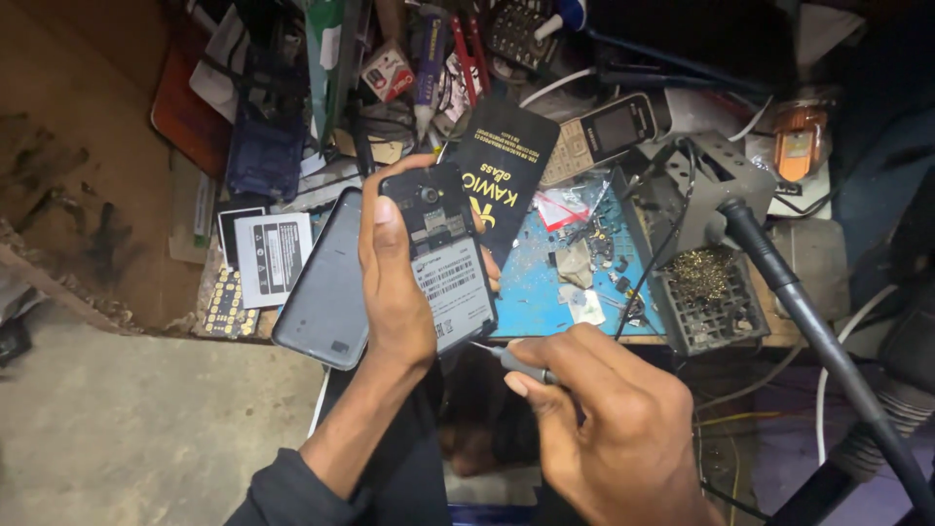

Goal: The person holds a disassembled smartphone and uses a precision screwdriver to repeatedly probe and adjust small components on the internal circuit board. The person rotates the phone to access different areas while working on the exposed internals.

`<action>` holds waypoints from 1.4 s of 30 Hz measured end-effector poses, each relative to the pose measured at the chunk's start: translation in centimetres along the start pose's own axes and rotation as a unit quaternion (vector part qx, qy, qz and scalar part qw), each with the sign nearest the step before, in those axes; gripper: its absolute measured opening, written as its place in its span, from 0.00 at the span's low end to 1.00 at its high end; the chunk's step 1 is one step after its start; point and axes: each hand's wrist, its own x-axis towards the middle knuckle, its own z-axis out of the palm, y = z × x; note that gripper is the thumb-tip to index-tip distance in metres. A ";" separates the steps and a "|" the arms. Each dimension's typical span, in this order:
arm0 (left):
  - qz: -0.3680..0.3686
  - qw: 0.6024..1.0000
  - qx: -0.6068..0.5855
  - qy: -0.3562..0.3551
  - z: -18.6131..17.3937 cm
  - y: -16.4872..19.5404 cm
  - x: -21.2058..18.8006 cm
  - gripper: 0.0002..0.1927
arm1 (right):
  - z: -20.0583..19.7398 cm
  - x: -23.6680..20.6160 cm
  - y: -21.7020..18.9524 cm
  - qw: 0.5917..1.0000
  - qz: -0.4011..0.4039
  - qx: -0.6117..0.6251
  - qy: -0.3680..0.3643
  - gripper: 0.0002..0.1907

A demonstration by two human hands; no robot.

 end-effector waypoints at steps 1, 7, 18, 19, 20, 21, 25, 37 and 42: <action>-0.002 1.000 0.002 0.002 0.0 0.0 -0.1 0.32 | 0.1 -0.2 0.0 1.000 0.003 0.005 0.002 0.10; -0.004 1.000 0.003 -0.001 0.0 0.1 -0.2 0.30 | 1.1 -1.0 0.0 0.995 0.096 0.030 0.010 0.09; 0.001 1.000 -0.004 -0.019 -0.3 0.0 0.2 0.30 | -1.8 0.4 -1.1 0.991 0.002 -0.094 -0.094 0.12; 0.000 1.000 -0.007 -0.019 -0.3 0.0 0.0 0.30 | -2.0 0.6 -1.0 0.989 -0.017 -0.111 -0.096 0.13; 0.002 1.000 -0.003 -0.017 -0.3 0.0 0.0 0.30 | -2.0 0.8 -1.0 0.986 -0.037 -0.128 -0.097 0.13; 0.005 1.000 0.002 -0.016 -0.3 -0.1 0.0 0.31 | -2.0 1.0 -0.9 0.984 -0.057 -0.143 -0.089 0.13; -0.001 1.000 0.010 -0.008 -0.3 0.0 0.0 0.31 | -1.6 1.4 -1.0 0.966 -0.149 -0.199 -0.077 0.15; -0.006 1.000 0.001 0.007 0.2 0.1 -0.1 0.31 | 0.5 -0.4 -0.1 0.950 -0.175 -0.253 -0.045 0.10; -0.002 1.000 -0.003 -0.006 0.1 0.0 -0.3 0.32 | 1.4 -1.2 0.2 0.946 -0.018 -0.287 -0.149 0.14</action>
